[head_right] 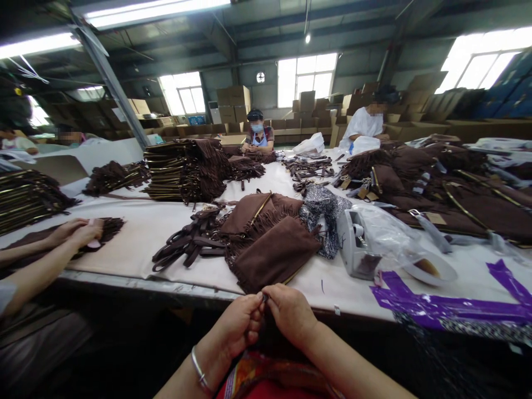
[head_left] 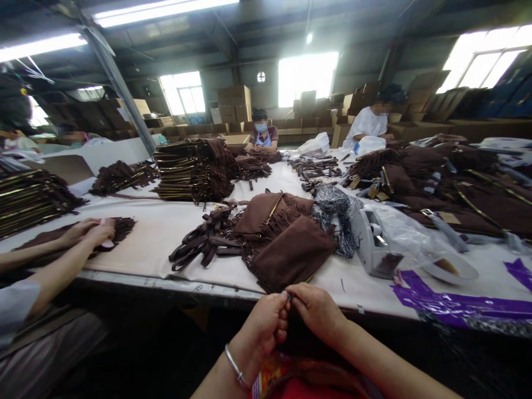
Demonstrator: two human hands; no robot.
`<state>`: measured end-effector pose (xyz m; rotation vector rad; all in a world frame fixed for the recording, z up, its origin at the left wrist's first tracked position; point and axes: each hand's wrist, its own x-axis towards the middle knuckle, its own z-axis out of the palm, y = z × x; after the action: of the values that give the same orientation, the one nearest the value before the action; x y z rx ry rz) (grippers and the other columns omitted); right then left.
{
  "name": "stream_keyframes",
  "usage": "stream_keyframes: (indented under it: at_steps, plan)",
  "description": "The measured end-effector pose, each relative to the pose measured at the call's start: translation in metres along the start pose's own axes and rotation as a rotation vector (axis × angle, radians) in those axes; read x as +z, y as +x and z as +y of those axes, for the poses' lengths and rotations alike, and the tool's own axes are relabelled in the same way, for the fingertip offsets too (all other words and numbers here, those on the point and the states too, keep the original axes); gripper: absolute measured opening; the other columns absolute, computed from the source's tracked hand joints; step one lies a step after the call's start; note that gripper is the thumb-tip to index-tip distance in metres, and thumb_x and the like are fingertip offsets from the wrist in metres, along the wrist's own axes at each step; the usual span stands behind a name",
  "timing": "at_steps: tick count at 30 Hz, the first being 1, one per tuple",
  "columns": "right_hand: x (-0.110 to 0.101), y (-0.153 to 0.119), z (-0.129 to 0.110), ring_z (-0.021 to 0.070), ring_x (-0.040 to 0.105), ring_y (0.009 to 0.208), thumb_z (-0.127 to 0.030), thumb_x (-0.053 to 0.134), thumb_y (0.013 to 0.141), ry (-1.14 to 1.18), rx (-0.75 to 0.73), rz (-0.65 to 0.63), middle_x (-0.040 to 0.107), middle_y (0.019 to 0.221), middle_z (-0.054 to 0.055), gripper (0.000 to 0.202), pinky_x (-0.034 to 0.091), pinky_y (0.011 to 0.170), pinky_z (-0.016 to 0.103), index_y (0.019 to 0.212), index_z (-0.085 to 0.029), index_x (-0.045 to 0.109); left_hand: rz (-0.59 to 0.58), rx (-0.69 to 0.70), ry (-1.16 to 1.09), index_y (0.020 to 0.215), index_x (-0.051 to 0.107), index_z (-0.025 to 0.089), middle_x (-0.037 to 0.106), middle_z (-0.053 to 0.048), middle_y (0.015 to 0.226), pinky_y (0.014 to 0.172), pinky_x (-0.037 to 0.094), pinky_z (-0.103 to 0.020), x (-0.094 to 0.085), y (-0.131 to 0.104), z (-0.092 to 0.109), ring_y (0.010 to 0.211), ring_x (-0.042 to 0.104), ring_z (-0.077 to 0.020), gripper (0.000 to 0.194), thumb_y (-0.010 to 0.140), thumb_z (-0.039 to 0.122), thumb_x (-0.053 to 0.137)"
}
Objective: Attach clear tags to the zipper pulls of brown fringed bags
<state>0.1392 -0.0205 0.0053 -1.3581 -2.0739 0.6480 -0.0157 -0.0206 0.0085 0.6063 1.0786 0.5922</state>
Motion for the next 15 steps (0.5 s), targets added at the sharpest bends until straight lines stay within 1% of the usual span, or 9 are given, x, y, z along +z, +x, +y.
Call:
stream_keyframes:
  at_steps: [3, 5, 6, 7, 8, 10, 12, 13, 15]
  plan:
    - [-0.007, -0.002, 0.000, 0.0196, 0.066, 0.090, -0.008, 0.050, 0.078, 0.046, -0.006, -0.025, 0.073, 0.097, 0.006, 0.035, 0.051, 0.084, 0.031, 0.105, -0.020, 0.069, 0.027, 0.246, 0.363, 0.071, 0.050, 0.019, 0.043, 0.006, 0.055, 0.044, 0.025, -0.021, 0.003, -0.013, 0.000, 0.044, 0.032, -0.0077, 0.031, 0.086, 0.046, 0.048]
    - [-0.012, -0.011, 0.004, 0.0203, 0.067, 0.094, -0.009, 0.050, 0.077, 0.071, -0.008, -0.042, 0.073, 0.103, 0.007, 0.043, 0.051, 0.087, 0.031, 0.116, -0.019, 0.065, -0.085, 0.433, 0.659, 0.071, 0.059, 0.018, 0.059, 0.002, 0.065, 0.054, 0.034, -0.023, -0.001, -0.024, 0.005, 0.056, 0.047, -0.0111, 0.028, 0.084, 0.043, 0.054]
    - [-0.015, -0.017, 0.007, 0.0206, 0.067, 0.096, -0.011, 0.050, 0.079, 0.075, -0.007, -0.050, 0.072, 0.106, 0.008, 0.045, 0.051, 0.087, 0.031, 0.120, -0.019, 0.063, -0.141, 0.486, 0.762, 0.072, 0.062, 0.018, 0.063, 0.001, 0.070, 0.058, 0.037, -0.023, -0.006, -0.027, 0.008, 0.062, 0.052, -0.0128, 0.027, 0.083, 0.041, 0.056]
    - [-0.017, -0.024, 0.013, 0.0206, 0.067, 0.096, -0.012, 0.048, 0.081, 0.072, 0.000, -0.054, 0.072, 0.107, 0.008, 0.044, 0.052, 0.087, 0.031, 0.122, -0.020, 0.062, -0.151, 0.507, 0.817, 0.073, 0.064, 0.018, 0.065, 0.000, 0.073, 0.061, 0.039, -0.024, -0.012, -0.028, 0.013, 0.066, 0.055, -0.0143, 0.027, 0.083, 0.042, 0.056]
    - [-0.020, -0.030, 0.020, 0.0208, 0.067, 0.097, -0.014, 0.047, 0.083, 0.063, 0.006, -0.052, 0.072, 0.107, 0.008, 0.043, 0.052, 0.088, 0.031, 0.123, -0.020, 0.062, -0.083, 0.519, 0.823, 0.074, 0.065, 0.018, 0.066, -0.001, 0.073, 0.063, 0.041, -0.024, -0.020, -0.025, 0.017, 0.069, 0.057, -0.0158, 0.029, 0.084, 0.043, 0.055]
    - [-0.025, -0.041, 0.039, 0.0211, 0.068, 0.097, -0.017, 0.045, 0.086, 0.007, 0.031, -0.017, 0.072, 0.108, 0.009, 0.039, 0.053, 0.086, 0.031, 0.120, -0.021, 0.064, 0.227, 0.544, 0.701, 0.081, 0.065, 0.017, 0.068, -0.005, 0.080, 0.071, 0.046, -0.026, -0.038, -0.011, 0.027, 0.079, 0.062, -0.0194, 0.032, 0.083, 0.047, 0.056]
    - [-0.028, -0.046, 0.062, 0.0216, 0.067, 0.099, -0.021, 0.045, 0.087, -0.055, 0.063, 0.054, 0.072, 0.108, 0.010, 0.036, 0.052, 0.088, 0.031, 0.116, -0.019, 0.066, 0.518, 0.528, 0.457, 0.095, 0.063, 0.015, 0.069, -0.012, 0.099, 0.075, 0.050, -0.029, -0.053, 0.009, 0.034, 0.093, 0.064, -0.0239, 0.038, 0.075, 0.047, 0.065]
    - [-0.030, -0.046, 0.072, 0.0212, 0.068, 0.095, -0.021, 0.045, 0.087, -0.077, 0.081, 0.086, 0.073, 0.104, 0.009, 0.033, 0.052, 0.086, 0.030, 0.112, -0.019, 0.068, 0.565, 0.494, 0.335, 0.103, 0.060, 0.014, 0.067, -0.016, 0.109, 0.072, 0.053, -0.030, -0.058, 0.018, 0.036, 0.099, 0.064, -0.0260, 0.045, 0.072, 0.046, 0.068]
    - [-0.032, -0.043, 0.087, 0.0203, 0.069, 0.087, -0.021, 0.049, 0.086, -0.100, 0.109, 0.099, 0.074, 0.093, 0.007, 0.029, 0.054, 0.079, 0.028, 0.104, -0.020, 0.071, 0.570, 0.445, 0.186, 0.109, 0.057, 0.015, 0.064, -0.018, 0.119, 0.064, 0.056, -0.033, -0.061, 0.033, 0.037, 0.105, 0.064, -0.0297, 0.055, 0.067, 0.048, 0.071]
